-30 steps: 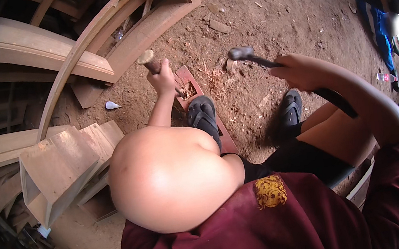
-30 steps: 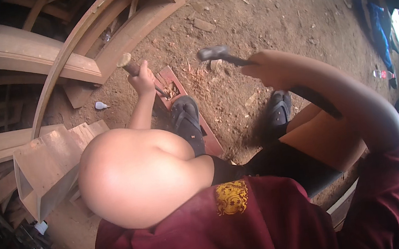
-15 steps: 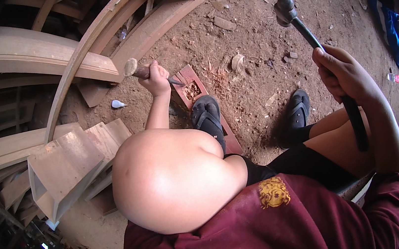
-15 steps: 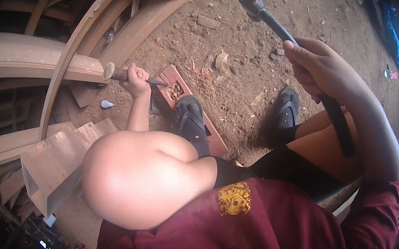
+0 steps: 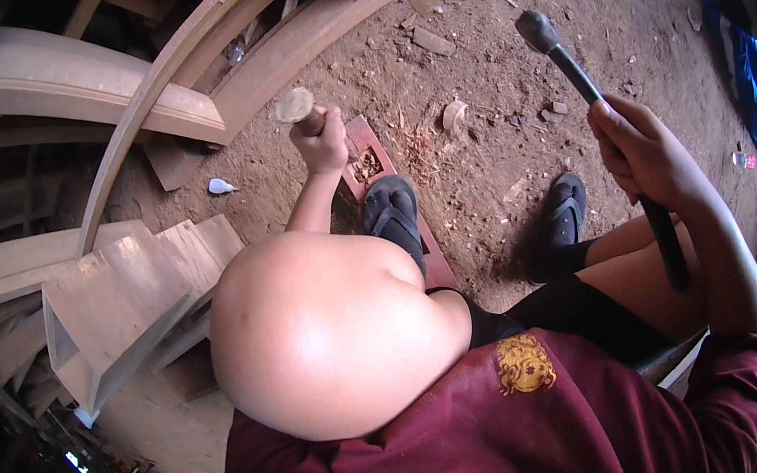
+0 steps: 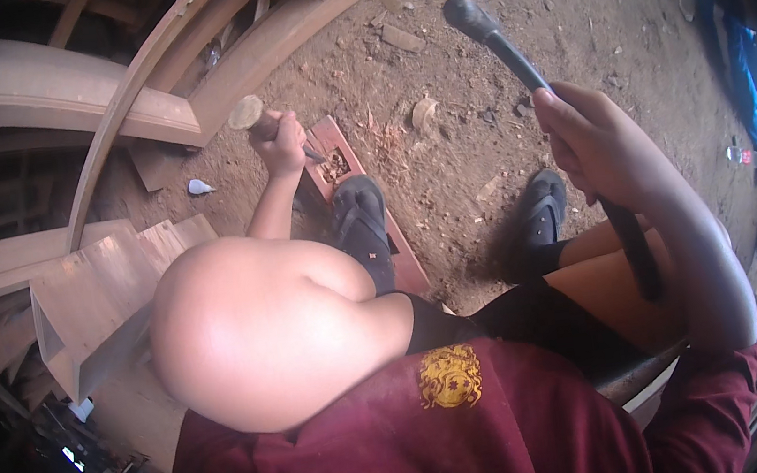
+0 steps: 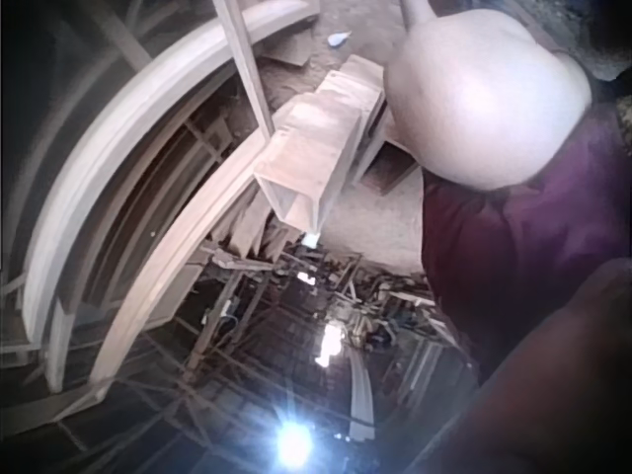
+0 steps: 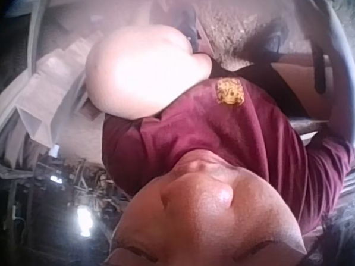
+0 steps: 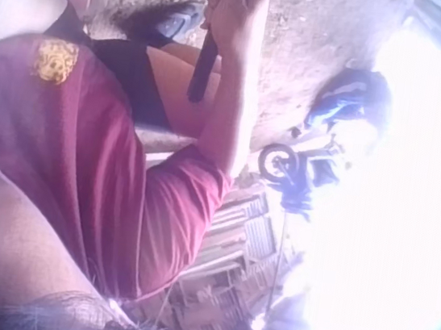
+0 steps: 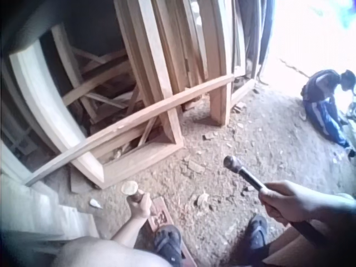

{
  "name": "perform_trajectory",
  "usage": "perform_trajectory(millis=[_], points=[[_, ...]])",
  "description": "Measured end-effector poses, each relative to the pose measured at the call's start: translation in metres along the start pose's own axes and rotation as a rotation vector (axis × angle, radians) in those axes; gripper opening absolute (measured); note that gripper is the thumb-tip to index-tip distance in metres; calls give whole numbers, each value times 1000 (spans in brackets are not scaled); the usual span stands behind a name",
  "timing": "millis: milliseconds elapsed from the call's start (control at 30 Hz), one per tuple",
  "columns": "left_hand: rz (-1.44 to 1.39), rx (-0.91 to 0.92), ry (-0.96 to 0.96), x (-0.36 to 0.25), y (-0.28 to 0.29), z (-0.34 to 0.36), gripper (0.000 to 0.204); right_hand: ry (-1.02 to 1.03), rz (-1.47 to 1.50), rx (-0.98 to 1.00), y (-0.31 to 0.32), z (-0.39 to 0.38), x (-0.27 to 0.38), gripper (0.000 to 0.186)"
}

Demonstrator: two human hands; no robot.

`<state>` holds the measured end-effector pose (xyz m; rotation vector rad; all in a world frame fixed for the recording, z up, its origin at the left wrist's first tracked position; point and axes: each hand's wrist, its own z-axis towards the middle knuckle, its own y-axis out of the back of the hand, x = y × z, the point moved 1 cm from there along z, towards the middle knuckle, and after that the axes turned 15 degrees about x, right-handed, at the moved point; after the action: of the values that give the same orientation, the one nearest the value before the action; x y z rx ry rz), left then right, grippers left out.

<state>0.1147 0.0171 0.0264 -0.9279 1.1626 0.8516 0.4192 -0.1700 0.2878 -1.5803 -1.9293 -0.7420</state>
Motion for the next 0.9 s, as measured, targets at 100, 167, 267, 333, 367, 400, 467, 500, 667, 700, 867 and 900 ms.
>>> perform_trajectory(millis=[100,167,267,333,367,400,467,500,667,700,867,900], points=[[255,10,-2,3,-6,-3,21,87,-240,-34,-15,2,30,39],[232,-2,-1,-13,-34,-3,22,337,-405,-117,-20,8,50,35],[216,-133,-11,-18,-15,-5,22,791,-398,-217,-48,12,120,39],[310,-134,-13,-8,3,-6,22,1025,-271,-193,-67,31,148,40],[345,-120,-11,-3,3,-5,23,1110,-345,-329,-83,47,148,33],[305,-89,-8,4,-16,1,23,1158,-432,-511,-91,63,142,27],[280,-83,-13,-1,-25,4,23,642,-629,-224,-111,108,83,35],[274,-52,-116,-10,-40,6,18,330,-1062,-51,-111,134,55,39],[452,13,-38,-10,-30,-10,17,380,-930,-65,-97,121,79,39],[362,12,-127,-11,-32,-11,20,465,-875,-100,-97,101,99,39],[288,-31,12,4,-2,-12,23,1115,-644,-414,-123,78,135,34],[281,-6,30,5,-15,-11,23,1034,-603,-454,-124,88,115,38]])
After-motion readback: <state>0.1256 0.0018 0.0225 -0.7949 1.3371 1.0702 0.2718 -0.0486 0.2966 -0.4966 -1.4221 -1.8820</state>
